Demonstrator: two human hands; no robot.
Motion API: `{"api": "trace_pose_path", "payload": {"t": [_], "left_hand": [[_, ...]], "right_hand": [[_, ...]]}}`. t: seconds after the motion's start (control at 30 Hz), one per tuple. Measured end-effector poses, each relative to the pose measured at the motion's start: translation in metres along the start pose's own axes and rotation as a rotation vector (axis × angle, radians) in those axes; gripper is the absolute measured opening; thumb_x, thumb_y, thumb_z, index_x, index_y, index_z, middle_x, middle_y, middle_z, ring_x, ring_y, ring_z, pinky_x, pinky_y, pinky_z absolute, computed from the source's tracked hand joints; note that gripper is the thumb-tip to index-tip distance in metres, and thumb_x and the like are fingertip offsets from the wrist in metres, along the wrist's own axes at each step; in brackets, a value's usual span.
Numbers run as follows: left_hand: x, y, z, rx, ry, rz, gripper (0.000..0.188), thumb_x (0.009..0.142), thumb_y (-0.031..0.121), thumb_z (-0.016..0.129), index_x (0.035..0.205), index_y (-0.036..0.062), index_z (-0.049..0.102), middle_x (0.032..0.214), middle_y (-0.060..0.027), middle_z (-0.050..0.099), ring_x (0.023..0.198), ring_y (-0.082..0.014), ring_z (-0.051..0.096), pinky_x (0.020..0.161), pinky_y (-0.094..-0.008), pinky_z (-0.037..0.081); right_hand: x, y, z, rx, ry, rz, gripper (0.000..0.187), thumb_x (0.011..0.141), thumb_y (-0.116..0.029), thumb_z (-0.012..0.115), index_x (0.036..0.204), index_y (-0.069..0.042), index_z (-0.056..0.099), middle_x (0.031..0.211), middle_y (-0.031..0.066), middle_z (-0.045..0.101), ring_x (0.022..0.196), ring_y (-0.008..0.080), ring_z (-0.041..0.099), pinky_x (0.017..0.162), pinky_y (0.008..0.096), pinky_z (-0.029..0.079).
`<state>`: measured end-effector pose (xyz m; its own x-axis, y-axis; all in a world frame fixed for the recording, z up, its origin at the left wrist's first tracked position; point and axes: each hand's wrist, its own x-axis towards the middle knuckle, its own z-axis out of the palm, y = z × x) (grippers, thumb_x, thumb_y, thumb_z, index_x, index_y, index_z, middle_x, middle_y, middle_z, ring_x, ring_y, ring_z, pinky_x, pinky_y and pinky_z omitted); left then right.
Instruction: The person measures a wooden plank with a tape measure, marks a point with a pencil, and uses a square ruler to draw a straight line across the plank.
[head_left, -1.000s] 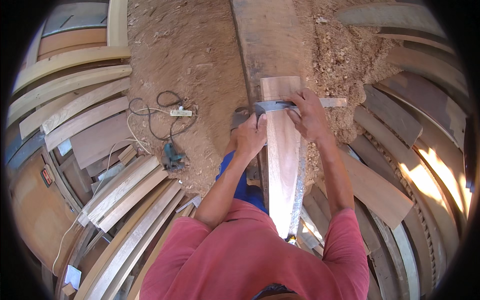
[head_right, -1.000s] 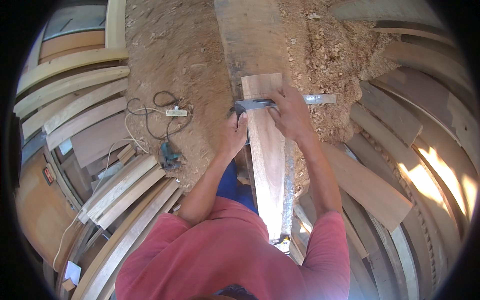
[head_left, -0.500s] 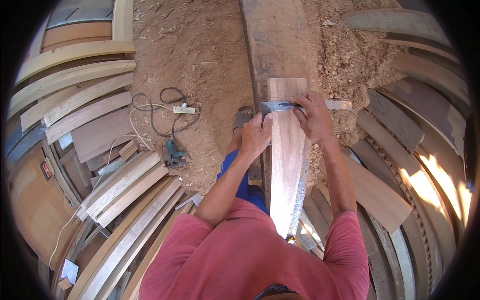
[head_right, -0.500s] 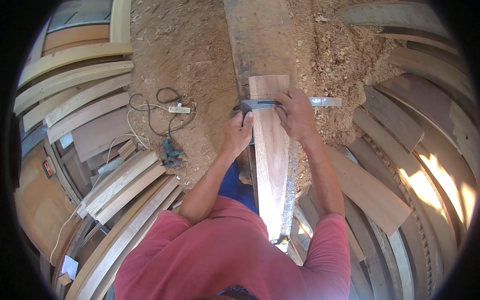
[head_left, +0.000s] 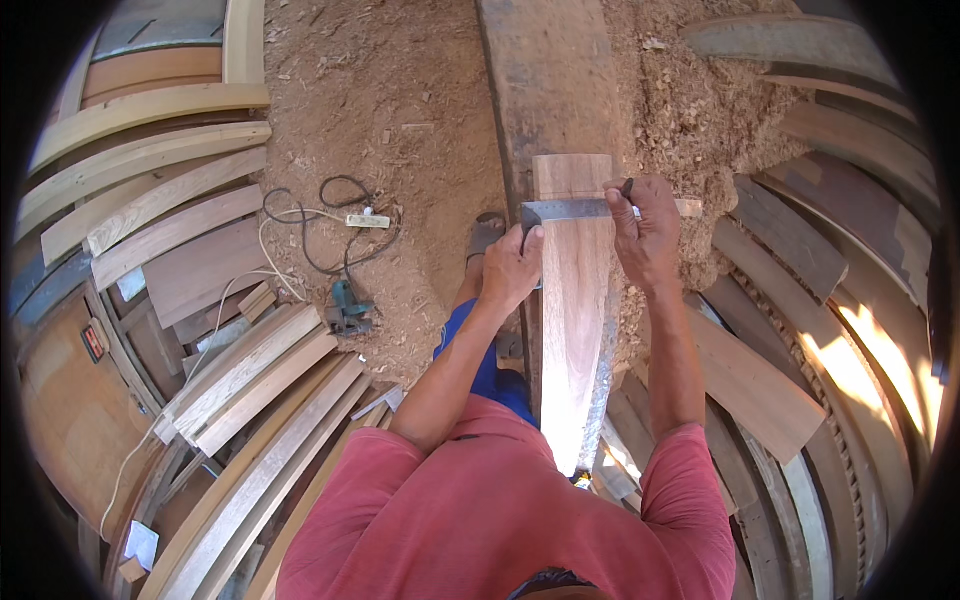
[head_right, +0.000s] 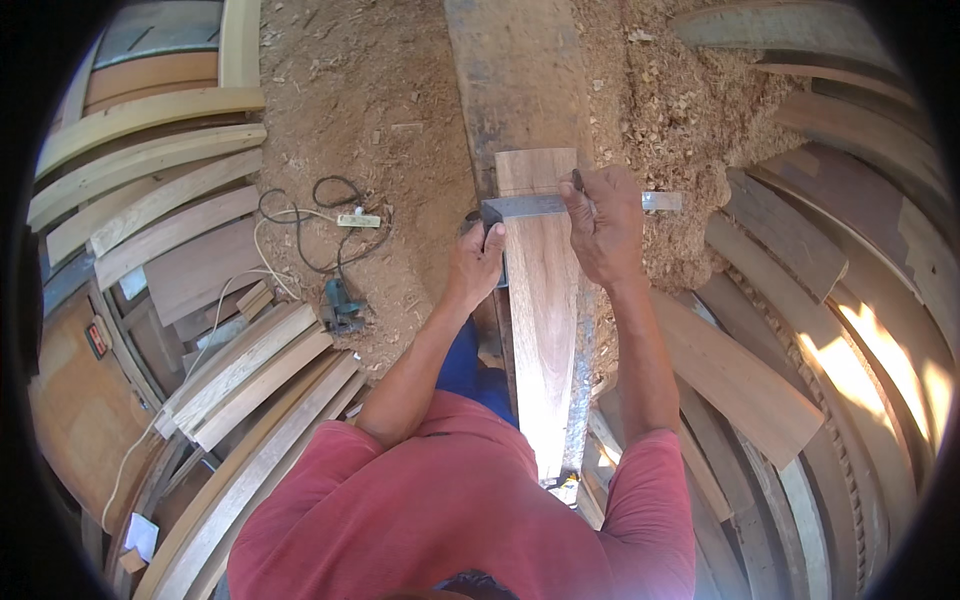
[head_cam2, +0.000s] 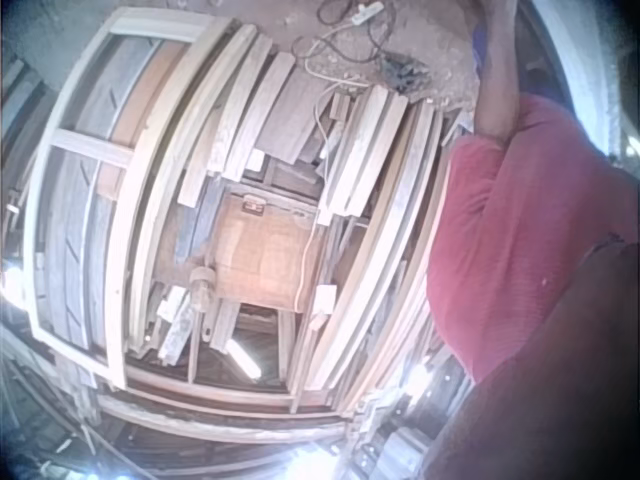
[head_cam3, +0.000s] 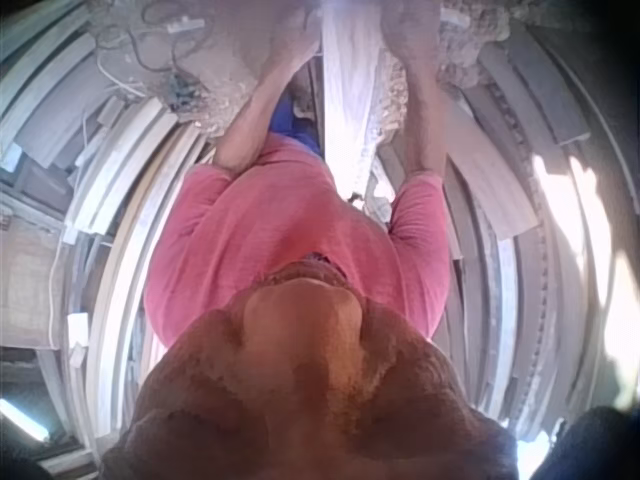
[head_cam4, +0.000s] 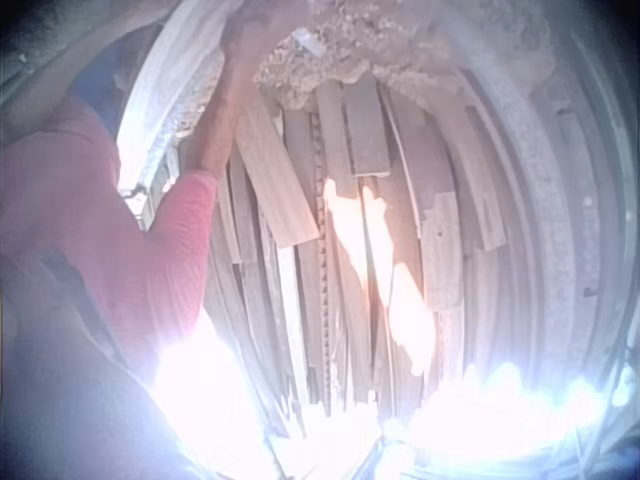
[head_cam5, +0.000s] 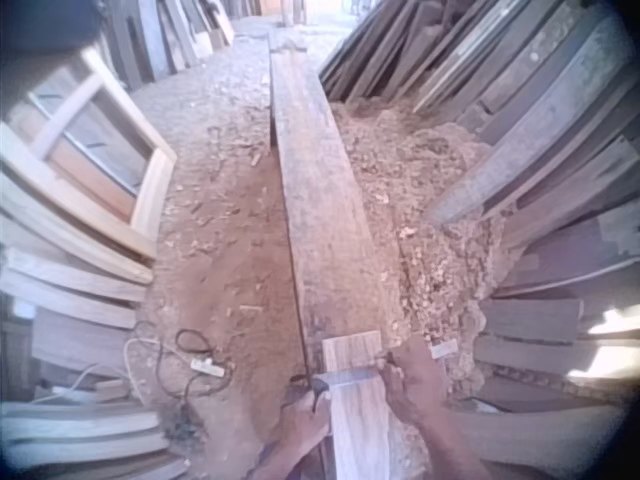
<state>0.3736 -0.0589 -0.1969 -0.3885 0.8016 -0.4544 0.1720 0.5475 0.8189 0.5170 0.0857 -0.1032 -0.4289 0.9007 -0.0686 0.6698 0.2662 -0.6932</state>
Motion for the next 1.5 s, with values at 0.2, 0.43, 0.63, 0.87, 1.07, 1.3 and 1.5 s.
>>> {"api": "trace_pose_path", "payload": {"t": [0.2,0.43,0.63,0.87,1.07,1.3,1.5], "left_hand": [[0.001,0.006,-0.005,0.006,-0.052,-0.028,0.040,0.104,0.041,0.052,0.094,0.0028,0.062,0.075,-0.0238,0.064,0.077,-0.0457,0.065,0.066,-0.0501,0.048],[0.001,0.009,-0.005,-0.029,-0.048,-0.029,0.037,0.104,0.039,0.053,0.103,0.0046,0.066,0.080,-0.0238,0.067,0.080,-0.0448,0.067,0.068,-0.0493,0.050],[0.001,0.006,-0.004,-0.027,-0.039,-0.028,0.036,0.104,0.038,0.053,0.106,0.0053,0.067,0.083,-0.0244,0.068,0.084,-0.0453,0.068,0.070,-0.0487,0.051],[0.001,0.009,-0.004,-0.035,-0.056,-0.066,0.035,0.104,0.038,0.053,0.106,0.0060,0.067,0.085,-0.0246,0.068,0.086,-0.0457,0.067,0.072,-0.0490,0.051],[0.000,0.005,-0.004,-0.015,-0.047,-0.034,0.035,0.104,0.039,0.052,0.107,0.0063,0.066,0.085,-0.0245,0.068,0.087,-0.0459,0.067,0.072,-0.0494,0.051],[0.001,0.009,-0.008,0.007,-0.072,-0.038,0.034,0.104,0.037,0.053,0.108,0.0066,0.066,0.086,-0.0247,0.068,0.087,-0.0465,0.067,0.072,-0.0499,0.051],[0.000,0.006,-0.004,-0.014,-0.044,-0.030,0.033,0.104,0.037,0.053,0.109,0.0067,0.066,0.087,-0.0250,0.068,0.088,-0.0472,0.067,0.073,-0.0504,0.051]], "right_hand": [[0.000,-0.005,0.005,0.393,-0.024,0.201,0.023,0.102,-0.023,0.065,0.105,-0.001,0.071,0.094,0.0026,0.067,0.088,0.0122,0.059,0.082,0.0288,0.046],[-0.001,0.006,0.037,0.629,-0.109,0.263,0.020,0.100,-0.021,0.068,0.105,-0.002,0.071,0.093,-0.0002,0.067,0.087,0.0088,0.056,0.078,0.0266,0.045],[0.002,0.000,0.023,0.471,-0.131,0.169,0.019,0.098,-0.019,0.069,0.102,-0.001,0.070,0.091,0.0026,0.067,0.083,0.0108,0.058,0.076,0.0289,0.048],[0.003,0.008,0.018,0.489,-0.103,0.141,0.017,0.097,-0.018,0.069,0.099,-0.001,0.070,0.084,0.0010,0.063,0.078,0.0095,0.056,0.070,0.0288,0.046],[0.002,0.012,0.025,0.588,-0.066,0.185,0.019,0.099,-0.020,0.067,0.100,-0.001,0.070,0.082,-0.0019,0.062,0.076,0.0075,0.053,0.068,0.0261,0.044],[0.001,0.018,0.027,0.637,-0.047,0.184,0.021,0.099,-0.022,0.068,0.100,-0.001,0.070,0.083,-0.0026,0.061,0.077,0.0067,0.052,0.068,0.0261,0.044],[0.000,0.019,0.026,0.626,-0.076,0.199,0.020,0.099,-0.021,0.068,0.101,-0.001,0.070,0.086,-0.0028,0.062,0.079,0.0066,0.053,0.070,0.0257,0.045]]}}
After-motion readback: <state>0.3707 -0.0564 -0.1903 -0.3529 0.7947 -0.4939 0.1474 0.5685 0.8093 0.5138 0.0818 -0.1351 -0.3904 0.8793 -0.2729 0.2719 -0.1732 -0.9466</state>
